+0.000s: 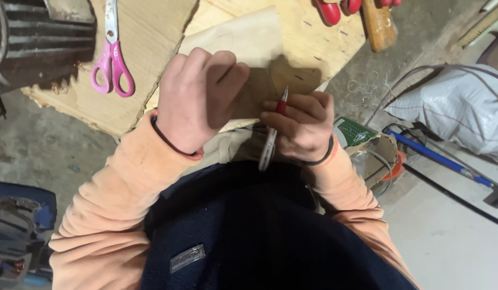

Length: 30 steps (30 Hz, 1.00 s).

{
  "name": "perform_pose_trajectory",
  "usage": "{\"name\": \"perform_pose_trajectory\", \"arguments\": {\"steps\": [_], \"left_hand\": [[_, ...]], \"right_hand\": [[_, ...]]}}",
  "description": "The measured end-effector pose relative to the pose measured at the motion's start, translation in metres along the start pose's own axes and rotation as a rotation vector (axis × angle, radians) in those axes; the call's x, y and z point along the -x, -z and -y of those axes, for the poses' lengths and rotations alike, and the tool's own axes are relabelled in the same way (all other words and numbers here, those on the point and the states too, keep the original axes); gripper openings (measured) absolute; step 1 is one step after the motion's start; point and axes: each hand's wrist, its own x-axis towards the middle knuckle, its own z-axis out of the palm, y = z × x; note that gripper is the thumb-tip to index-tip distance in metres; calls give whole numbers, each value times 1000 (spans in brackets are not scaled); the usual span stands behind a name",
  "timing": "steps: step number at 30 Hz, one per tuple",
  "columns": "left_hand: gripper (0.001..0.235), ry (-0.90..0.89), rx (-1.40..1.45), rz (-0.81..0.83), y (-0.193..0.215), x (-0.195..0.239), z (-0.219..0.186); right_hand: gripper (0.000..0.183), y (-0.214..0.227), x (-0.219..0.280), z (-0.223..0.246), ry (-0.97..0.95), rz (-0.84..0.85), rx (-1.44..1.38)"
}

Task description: Draw a circular template and technical markings on a piece of cardboard using a pen and a round object as a guide.

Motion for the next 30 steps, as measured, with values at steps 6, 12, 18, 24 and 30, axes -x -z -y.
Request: {"name": "perform_pose_trajectory", "arguments": {"steps": [6, 12, 18, 24, 30], "left_hand": [[22, -81, 110, -128, -7, 16, 4], [26, -95, 141, -60, -3, 22, -6], [29, -149, 100, -2, -3, 19, -2], [25, -160, 47, 28, -4, 15, -4], [23, -158, 158, 59, -6, 13, -1]], "right_hand": [[24, 3, -24, -9, 65, 83, -88], [16, -4, -14, -17, 24, 72, -84], [15, 1, -16, -21, 18, 90, -97], [13, -6, -13, -26, 42, 42, -115], [14, -16, -12, -26, 32, -58, -164]]}}
